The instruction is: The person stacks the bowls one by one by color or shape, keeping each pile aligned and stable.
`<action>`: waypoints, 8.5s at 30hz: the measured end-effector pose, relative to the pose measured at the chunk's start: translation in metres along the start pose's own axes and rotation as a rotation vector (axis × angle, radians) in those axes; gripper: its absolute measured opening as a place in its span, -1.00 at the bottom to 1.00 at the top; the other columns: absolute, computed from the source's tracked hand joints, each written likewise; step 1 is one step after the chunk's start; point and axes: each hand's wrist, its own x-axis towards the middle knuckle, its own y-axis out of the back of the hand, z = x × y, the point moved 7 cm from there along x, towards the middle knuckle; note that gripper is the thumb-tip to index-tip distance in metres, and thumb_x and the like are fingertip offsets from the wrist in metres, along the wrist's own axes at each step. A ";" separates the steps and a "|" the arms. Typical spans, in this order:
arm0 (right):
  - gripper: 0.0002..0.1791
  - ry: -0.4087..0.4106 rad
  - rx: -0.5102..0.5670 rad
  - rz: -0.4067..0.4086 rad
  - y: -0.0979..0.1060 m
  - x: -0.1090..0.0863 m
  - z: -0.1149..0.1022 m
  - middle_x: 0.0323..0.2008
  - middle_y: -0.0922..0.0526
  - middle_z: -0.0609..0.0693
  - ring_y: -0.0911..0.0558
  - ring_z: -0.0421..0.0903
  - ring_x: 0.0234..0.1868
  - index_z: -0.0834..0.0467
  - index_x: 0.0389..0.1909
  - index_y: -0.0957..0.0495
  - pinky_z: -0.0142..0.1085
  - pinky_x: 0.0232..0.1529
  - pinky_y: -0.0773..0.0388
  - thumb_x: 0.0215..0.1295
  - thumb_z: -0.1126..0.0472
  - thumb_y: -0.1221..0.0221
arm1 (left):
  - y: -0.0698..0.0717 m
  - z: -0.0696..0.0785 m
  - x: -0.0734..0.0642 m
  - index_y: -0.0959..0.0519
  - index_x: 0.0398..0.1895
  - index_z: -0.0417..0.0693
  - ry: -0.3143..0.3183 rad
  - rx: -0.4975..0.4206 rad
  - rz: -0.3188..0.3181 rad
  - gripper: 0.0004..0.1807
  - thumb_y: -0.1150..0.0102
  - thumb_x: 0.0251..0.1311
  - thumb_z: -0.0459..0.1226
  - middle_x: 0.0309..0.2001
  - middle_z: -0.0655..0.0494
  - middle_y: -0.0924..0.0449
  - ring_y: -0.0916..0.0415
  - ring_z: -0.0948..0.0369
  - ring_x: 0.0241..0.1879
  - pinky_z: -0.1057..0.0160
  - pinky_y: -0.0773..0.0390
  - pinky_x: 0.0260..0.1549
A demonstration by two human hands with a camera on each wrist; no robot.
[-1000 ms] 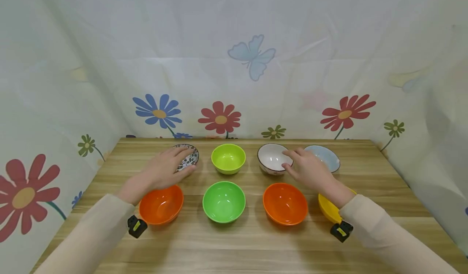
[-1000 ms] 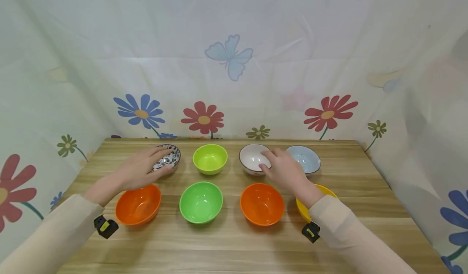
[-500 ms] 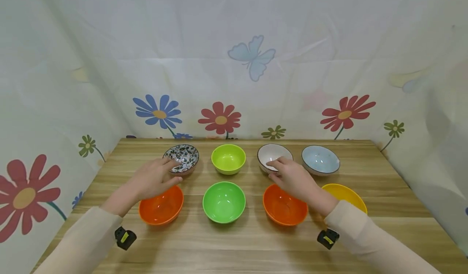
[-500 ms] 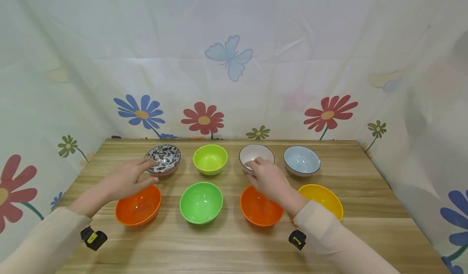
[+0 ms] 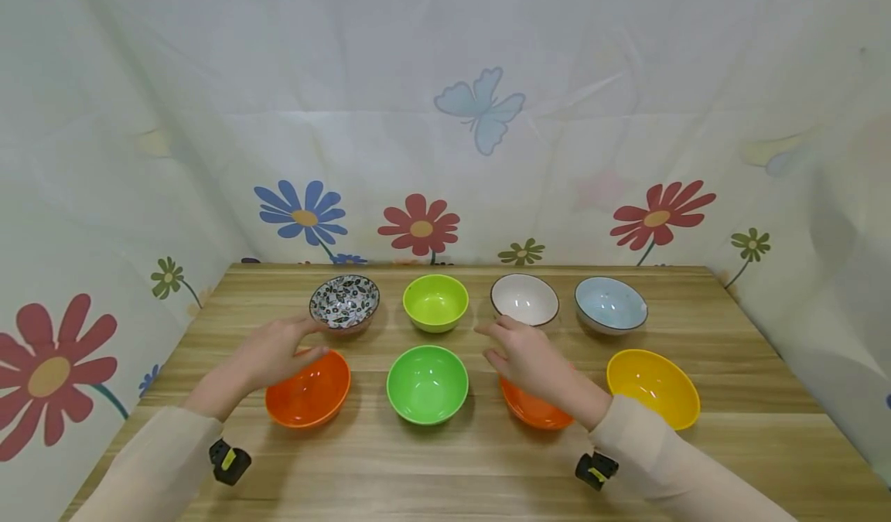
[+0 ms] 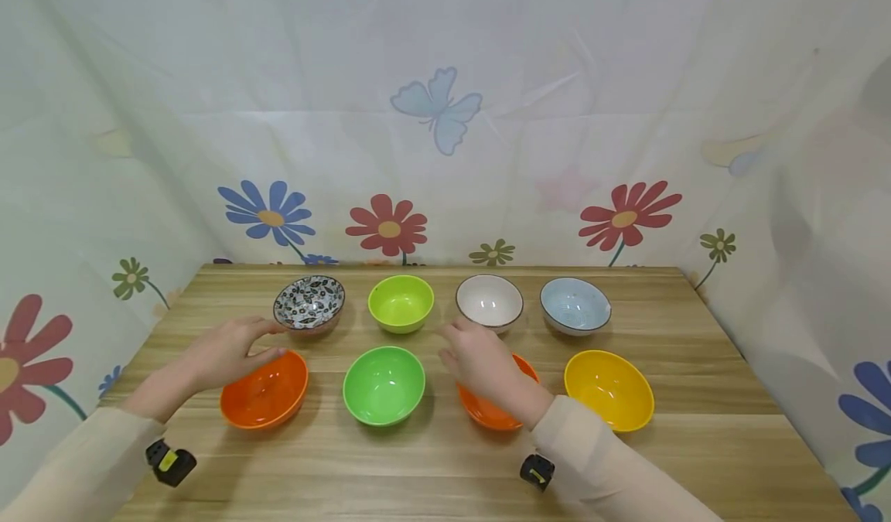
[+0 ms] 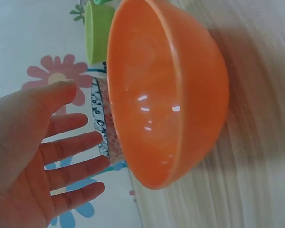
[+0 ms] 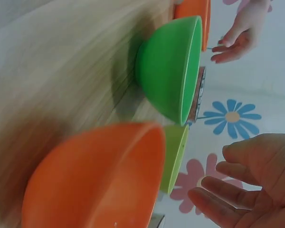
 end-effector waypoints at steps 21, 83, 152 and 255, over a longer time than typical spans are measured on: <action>-0.74 -0.179 0.125 -0.049 -0.032 0.006 -0.011 -0.31 -0.65 0.14 -0.65 -0.01 -0.36 0.28 -0.18 -0.61 -0.21 -0.39 -0.63 0.04 0.37 -0.24 | -0.013 -0.021 -0.001 -0.54 0.03 -0.15 0.054 -0.007 -0.040 -0.60 -0.15 0.17 -0.14 -0.05 -0.07 -0.59 -0.51 -0.06 -0.04 -0.12 -0.50 -0.08; -0.78 -0.319 0.189 -0.055 -0.051 0.006 -0.009 -0.42 -0.70 0.08 -0.60 -0.07 -0.47 0.19 -0.33 -0.69 -0.31 -0.53 -0.52 0.00 0.45 -0.17 | -0.020 -0.031 0.000 -0.66 -0.29 -0.11 0.135 -0.042 0.025 -0.80 -0.14 0.05 -0.48 -0.44 0.03 -0.59 -0.38 0.20 -0.51 0.35 -0.50 -0.55; -0.75 -0.409 0.340 -0.129 -0.060 -0.001 -0.002 -0.39 -0.70 0.14 -0.55 -0.30 -0.75 0.23 -0.21 -0.66 -0.52 -0.69 -0.45 0.13 0.41 -0.08 | -0.012 0.105 0.074 -0.70 -0.27 0.01 -0.032 -0.100 0.073 -0.80 -0.19 0.08 -0.40 -0.36 0.12 -0.64 -0.46 0.23 -0.42 0.37 -0.58 -0.41; -0.75 -0.587 0.528 -0.164 -0.071 -0.007 0.004 -0.59 -0.59 0.03 -0.61 -0.09 -0.70 0.26 -0.18 -0.62 -0.43 -0.72 -0.51 0.30 0.28 0.00 | -0.048 0.105 0.079 -0.72 -0.32 0.04 -0.025 -0.118 0.029 -0.84 -0.26 0.04 -0.35 -0.39 0.17 -0.64 -0.41 0.30 -0.52 0.43 -0.47 -0.58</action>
